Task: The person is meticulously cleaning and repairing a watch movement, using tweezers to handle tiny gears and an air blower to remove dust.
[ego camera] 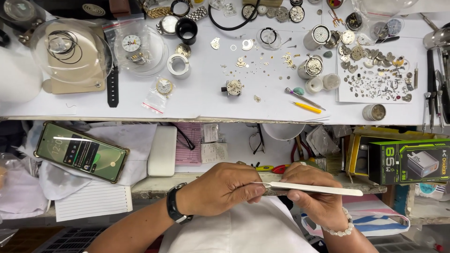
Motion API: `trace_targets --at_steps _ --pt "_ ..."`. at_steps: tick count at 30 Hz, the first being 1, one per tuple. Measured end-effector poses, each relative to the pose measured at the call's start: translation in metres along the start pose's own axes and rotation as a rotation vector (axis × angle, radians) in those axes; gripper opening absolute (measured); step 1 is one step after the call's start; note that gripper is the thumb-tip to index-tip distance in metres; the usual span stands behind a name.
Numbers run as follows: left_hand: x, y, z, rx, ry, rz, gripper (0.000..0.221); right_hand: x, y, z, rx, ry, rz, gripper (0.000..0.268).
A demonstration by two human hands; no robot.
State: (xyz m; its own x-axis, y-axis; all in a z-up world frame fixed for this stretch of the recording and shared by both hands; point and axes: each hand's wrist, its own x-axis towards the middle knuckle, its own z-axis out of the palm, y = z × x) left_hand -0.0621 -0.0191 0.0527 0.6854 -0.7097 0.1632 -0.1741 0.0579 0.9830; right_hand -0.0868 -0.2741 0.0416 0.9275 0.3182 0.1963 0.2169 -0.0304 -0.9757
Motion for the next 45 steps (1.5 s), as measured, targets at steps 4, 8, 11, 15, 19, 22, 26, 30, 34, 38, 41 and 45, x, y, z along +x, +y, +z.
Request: trace_targets --at_steps 4,8,11,15,19,22,26,30,34,38,41,45 --pt "0.001 0.006 -0.015 0.069 0.096 -0.018 0.043 0.005 0.011 -0.015 0.140 0.139 -0.074 0.019" --pt "0.023 0.005 -0.047 0.627 0.488 0.234 0.033 0.039 0.015 -0.016 0.010 0.419 -0.237 0.017" --pt "0.043 -0.003 -0.081 0.835 0.595 0.056 0.046 0.066 0.010 0.008 -0.325 0.504 -0.084 0.013" --pt "0.055 -0.007 -0.089 0.700 0.737 -0.028 0.044 0.090 0.015 0.019 -0.430 0.376 -0.153 0.024" --pt "0.052 -0.021 -0.087 0.681 0.753 0.000 0.036 0.099 0.017 0.020 -0.579 0.281 -0.236 0.011" --pt "0.049 -0.020 -0.088 0.684 0.739 0.057 0.034 0.103 0.015 0.021 -0.619 0.248 -0.247 0.011" --pt "0.044 -0.016 -0.088 0.701 0.687 0.074 0.038 0.106 0.006 0.024 -0.648 0.210 -0.213 0.008" --pt "0.040 -0.017 -0.087 0.784 0.682 0.073 0.049 0.088 0.010 0.017 -0.638 0.250 -0.290 0.009" --pt "0.040 -0.023 -0.083 0.951 0.656 0.026 0.059 0.068 0.034 0.004 -0.741 0.327 -0.505 0.016" --pt "0.043 -0.026 -0.084 0.987 0.633 0.030 0.058 0.050 0.067 -0.008 -0.801 0.171 -0.695 0.027" --pt "0.048 -0.024 -0.086 0.944 0.600 -0.020 0.062 0.064 0.052 0.000 -0.841 0.090 -0.754 0.017" --pt "0.054 -0.021 -0.087 0.906 0.574 -0.016 0.061 0.070 0.046 -0.007 -0.874 0.029 -0.769 0.024"
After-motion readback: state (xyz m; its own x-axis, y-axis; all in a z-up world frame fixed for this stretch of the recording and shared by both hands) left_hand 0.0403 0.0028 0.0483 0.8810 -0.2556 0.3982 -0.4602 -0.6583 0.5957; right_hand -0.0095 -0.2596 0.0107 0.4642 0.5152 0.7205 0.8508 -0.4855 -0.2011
